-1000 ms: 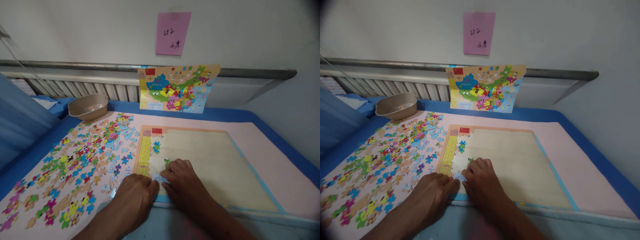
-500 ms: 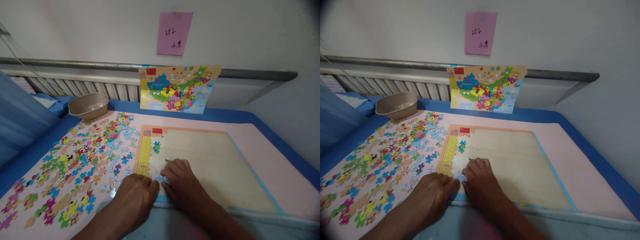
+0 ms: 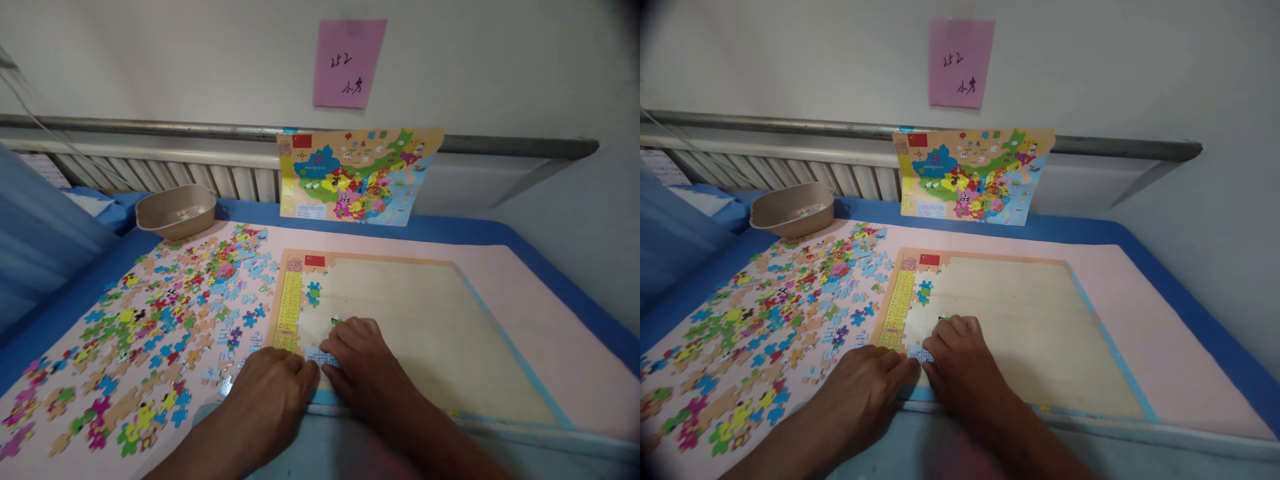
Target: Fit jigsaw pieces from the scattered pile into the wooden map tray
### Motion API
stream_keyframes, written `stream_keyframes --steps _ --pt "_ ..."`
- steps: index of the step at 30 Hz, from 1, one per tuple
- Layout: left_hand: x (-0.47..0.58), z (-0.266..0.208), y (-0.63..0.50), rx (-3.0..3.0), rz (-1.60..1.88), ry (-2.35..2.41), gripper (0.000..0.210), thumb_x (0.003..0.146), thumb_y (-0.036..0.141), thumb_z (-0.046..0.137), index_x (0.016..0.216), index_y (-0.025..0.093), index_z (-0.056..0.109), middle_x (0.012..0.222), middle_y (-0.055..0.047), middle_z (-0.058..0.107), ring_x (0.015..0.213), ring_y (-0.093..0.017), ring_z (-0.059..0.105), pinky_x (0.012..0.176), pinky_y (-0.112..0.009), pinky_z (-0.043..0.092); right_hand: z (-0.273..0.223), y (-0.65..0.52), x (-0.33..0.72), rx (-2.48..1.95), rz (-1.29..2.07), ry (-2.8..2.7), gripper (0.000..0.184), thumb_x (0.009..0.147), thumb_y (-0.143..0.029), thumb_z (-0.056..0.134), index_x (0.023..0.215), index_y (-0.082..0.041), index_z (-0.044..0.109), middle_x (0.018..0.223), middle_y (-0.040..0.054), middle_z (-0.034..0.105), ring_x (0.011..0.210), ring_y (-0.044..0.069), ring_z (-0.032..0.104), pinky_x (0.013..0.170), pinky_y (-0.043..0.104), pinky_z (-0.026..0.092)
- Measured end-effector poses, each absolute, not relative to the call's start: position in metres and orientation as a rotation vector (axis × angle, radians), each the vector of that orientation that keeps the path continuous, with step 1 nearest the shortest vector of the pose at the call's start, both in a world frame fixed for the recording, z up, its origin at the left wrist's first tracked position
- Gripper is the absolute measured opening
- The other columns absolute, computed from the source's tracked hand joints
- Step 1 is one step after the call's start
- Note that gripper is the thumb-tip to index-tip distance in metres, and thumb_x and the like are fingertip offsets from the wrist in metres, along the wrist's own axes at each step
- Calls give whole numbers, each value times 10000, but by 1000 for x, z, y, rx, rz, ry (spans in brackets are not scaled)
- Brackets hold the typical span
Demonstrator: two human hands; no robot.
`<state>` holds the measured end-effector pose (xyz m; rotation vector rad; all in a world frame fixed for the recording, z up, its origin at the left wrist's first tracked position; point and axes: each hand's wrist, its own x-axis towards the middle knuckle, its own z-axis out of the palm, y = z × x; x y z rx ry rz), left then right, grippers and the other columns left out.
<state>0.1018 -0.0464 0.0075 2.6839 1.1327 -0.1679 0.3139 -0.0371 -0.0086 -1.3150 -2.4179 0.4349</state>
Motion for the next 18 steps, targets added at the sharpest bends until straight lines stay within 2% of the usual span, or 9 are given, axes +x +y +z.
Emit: stream_keyframes --steps 18 --pt "96 0 -47 2751 20 1163 122 932 113 586 930 233 610 769 -12 677 695 -218 648 635 -345 499 -10 -37 315 -1327 481 -2424 85 926 -184 745 952 -223 675 990 36 645 975 250 504 926 425 324"
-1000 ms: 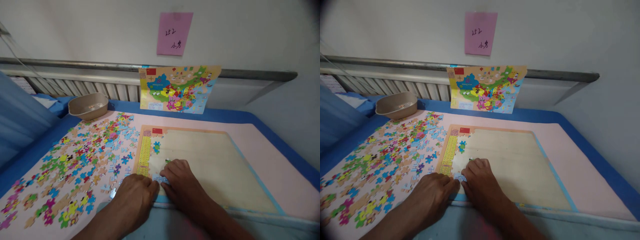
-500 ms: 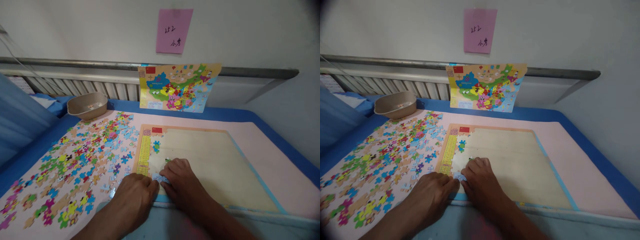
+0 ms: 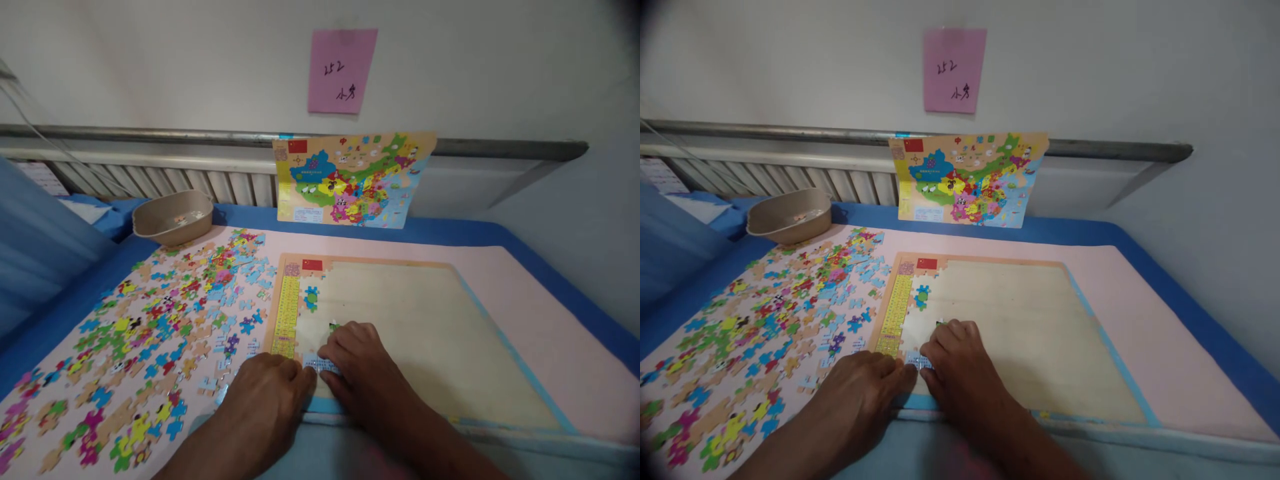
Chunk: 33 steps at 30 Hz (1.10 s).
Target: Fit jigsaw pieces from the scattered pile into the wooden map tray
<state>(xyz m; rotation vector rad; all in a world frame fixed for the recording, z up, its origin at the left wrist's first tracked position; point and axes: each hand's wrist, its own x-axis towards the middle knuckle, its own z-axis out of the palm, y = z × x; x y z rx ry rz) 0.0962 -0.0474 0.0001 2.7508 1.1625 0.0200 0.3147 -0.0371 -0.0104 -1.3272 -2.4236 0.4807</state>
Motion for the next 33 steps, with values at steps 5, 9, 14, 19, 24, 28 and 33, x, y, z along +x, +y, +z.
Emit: stream_keyframes --steps 5,9,14,19,24,28,33 --pt "96 -1 -48 2745 21 1147 128 926 104 599 928 232 611 775 -5 680 691 -200 636 631 -327 472 -8 -36 314 -1366 486 -2457 61 945 -198 719 972 -231 675 1014 39 654 997 254 510 940 433 326" --pt "96 -1 -48 2746 -11 1151 123 944 113 589 957 229 626 792 -17 695 699 -210 647 633 -336 475 -7 -36 314 -1376 468 -2470 52 951 -209 720 965 -232 676 1008 37 651 992 249 514 945 430 327" --pt "96 -1 -48 2733 -24 1167 103 959 131 590 962 230 619 802 -15 692 726 -205 654 656 -328 479 -8 -37 313 -1382 438 -2462 87 940 -218 761 940 -230 675 991 27 651 982 244 514 929 419 325" --pt "95 1 -48 2714 -75 1172 129 937 116 591 966 240 613 810 -11 693 735 -217 657 660 -336 491 -6 -37 313 -1392 428 -2471 118 912 -188 785 919 -222 672 981 29 657 970 244 514 918 412 324" --pt "95 1 -47 2724 -74 1176 121 926 111 600 950 229 614 788 -11 678 722 -200 641 660 -319 485 -8 -37 314 -1371 421 -2447 137 900 -190 798 915 -222 666 983 34 664 973 246 517 914 405 323" --pt "95 1 -48 2726 -73 1176 102 948 129 587 965 225 616 789 -9 672 719 -187 626 666 -307 476 -8 -36 314 -1360 416 -2456 116 918 -181 773 928 -225 666 990 36 669 971 243 517 918 407 319" --pt "95 2 -49 2718 -67 1178 128 943 110 558 962 225 611 791 -12 667 728 -196 634 679 -317 476 -9 -37 314 -1358 401 -2476 102 928 -191 766 932 -224 669 986 27 666 978 241 511 924 404 318"
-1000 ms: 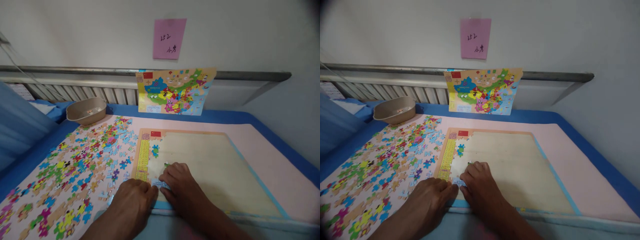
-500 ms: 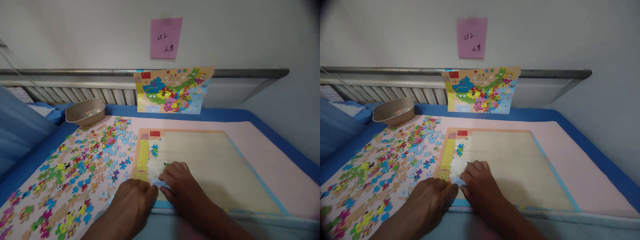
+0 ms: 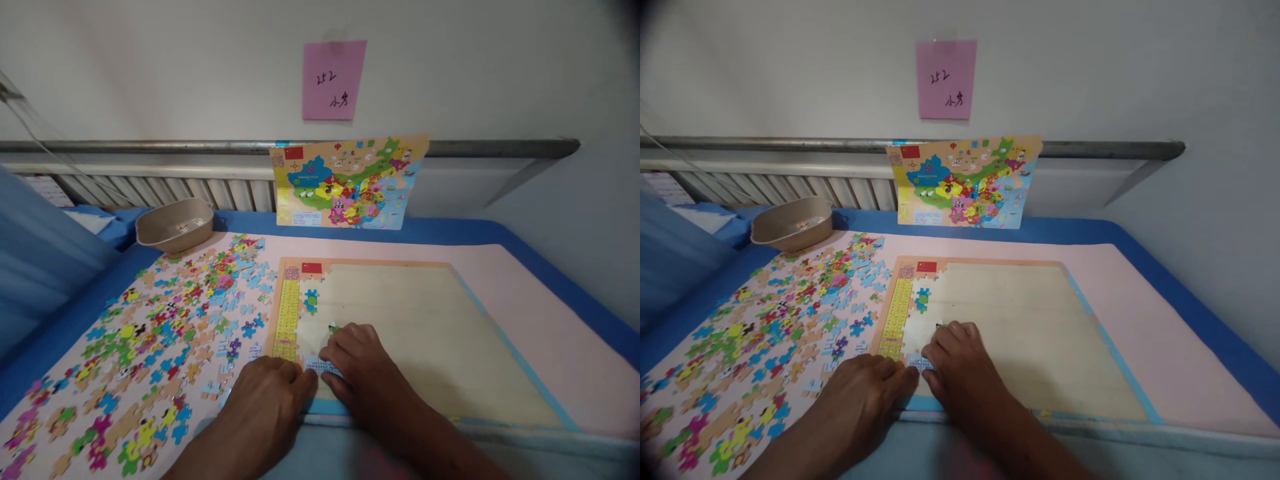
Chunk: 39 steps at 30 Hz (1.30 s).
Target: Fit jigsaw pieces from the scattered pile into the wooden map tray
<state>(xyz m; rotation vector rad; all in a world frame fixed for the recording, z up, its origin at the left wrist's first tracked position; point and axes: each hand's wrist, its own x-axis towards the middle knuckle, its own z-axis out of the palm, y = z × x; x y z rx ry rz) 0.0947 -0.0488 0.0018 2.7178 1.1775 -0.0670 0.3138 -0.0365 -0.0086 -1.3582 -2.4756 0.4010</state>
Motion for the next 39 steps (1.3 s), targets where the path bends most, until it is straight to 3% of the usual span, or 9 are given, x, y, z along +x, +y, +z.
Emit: stream_keyframes --steps 21,27,39 --pt "96 2 -47 2745 -61 1160 111 939 127 600 987 223 631 802 -21 706 718 -198 663 662 -313 510 -8 -37 315 -1326 455 -2481 19 988 -223 680 980 -223 697 1011 48 659 980 249 508 935 427 327" --pt "96 3 -47 2720 -68 1151 139 914 111 601 986 227 625 814 -24 709 736 -229 672 670 -358 535 -11 -36 316 -1318 458 -2451 28 965 -199 709 978 -222 699 991 39 652 976 250 506 921 426 324" --pt "99 3 -46 2740 -42 1169 135 969 123 539 964 228 625 772 -22 681 697 -217 652 640 -336 503 -12 -35 315 -1333 400 -2442 75 939 -223 778 983 -215 718 994 50 657 981 255 508 920 418 330"
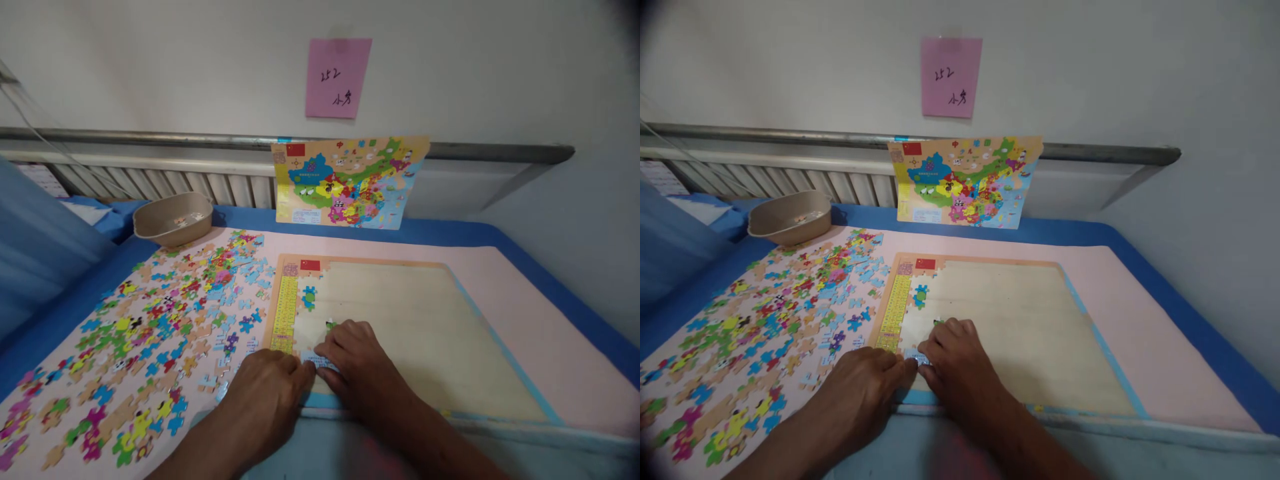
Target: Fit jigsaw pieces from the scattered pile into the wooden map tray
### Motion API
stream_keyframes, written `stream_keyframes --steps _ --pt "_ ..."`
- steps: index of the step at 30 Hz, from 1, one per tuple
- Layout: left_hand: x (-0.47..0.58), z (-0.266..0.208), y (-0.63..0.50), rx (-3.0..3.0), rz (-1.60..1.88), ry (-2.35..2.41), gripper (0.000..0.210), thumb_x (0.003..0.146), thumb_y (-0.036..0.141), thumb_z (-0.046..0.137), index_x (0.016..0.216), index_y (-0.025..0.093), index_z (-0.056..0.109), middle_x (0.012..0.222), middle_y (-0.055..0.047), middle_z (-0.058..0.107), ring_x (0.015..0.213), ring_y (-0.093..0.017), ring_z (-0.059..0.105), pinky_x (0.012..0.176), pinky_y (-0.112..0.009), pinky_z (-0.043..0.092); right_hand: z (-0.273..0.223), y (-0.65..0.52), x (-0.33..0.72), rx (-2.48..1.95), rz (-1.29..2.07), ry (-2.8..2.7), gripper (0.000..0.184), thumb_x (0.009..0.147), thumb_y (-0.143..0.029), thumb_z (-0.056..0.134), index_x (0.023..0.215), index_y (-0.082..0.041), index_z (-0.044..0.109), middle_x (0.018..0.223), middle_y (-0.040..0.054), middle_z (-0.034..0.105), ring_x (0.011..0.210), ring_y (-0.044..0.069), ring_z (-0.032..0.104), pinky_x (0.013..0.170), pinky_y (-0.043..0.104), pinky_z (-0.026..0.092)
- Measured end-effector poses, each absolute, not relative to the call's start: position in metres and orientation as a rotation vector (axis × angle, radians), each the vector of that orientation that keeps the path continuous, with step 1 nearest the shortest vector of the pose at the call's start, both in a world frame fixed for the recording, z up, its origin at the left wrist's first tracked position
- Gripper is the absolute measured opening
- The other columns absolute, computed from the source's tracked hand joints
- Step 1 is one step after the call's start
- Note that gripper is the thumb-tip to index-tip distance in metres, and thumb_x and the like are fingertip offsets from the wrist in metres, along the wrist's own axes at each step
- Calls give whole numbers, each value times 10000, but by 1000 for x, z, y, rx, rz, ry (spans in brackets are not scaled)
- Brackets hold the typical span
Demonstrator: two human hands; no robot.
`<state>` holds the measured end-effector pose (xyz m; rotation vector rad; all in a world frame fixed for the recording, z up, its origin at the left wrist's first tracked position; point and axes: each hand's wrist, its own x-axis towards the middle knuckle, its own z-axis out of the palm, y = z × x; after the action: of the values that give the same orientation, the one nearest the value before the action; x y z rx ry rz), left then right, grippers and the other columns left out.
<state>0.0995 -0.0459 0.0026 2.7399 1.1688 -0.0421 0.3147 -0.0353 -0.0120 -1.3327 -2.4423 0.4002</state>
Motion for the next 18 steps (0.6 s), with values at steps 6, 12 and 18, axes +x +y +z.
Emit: stream_keyframes --steps 6,12,18 --pt "99 3 -44 2709 -96 1167 144 972 128 528 976 238 621 792 -26 688 720 -239 667 653 -361 527 8 -44 339 -1530 406 -2411 154 891 -177 776 1028 -219 719 1040 63 676 994 273 534 910 423 336" --pt "100 5 -45 2688 -143 1165 165 990 127 500 1004 241 619 827 -32 701 765 -258 688 682 -387 545 8 -57 357 -1684 496 -2427 186 912 -107 655 1049 -222 707 1018 56 662 919 254 538 851 403 344" --pt "101 8 -44 2673 -190 1160 181 987 123 493 1016 238 630 843 -32 710 783 -247 691 702 -378 545 1 -54 350 -1653 503 -2407 130 932 -105 616 970 -210 683 961 52 652 897 245 528 843 396 346"
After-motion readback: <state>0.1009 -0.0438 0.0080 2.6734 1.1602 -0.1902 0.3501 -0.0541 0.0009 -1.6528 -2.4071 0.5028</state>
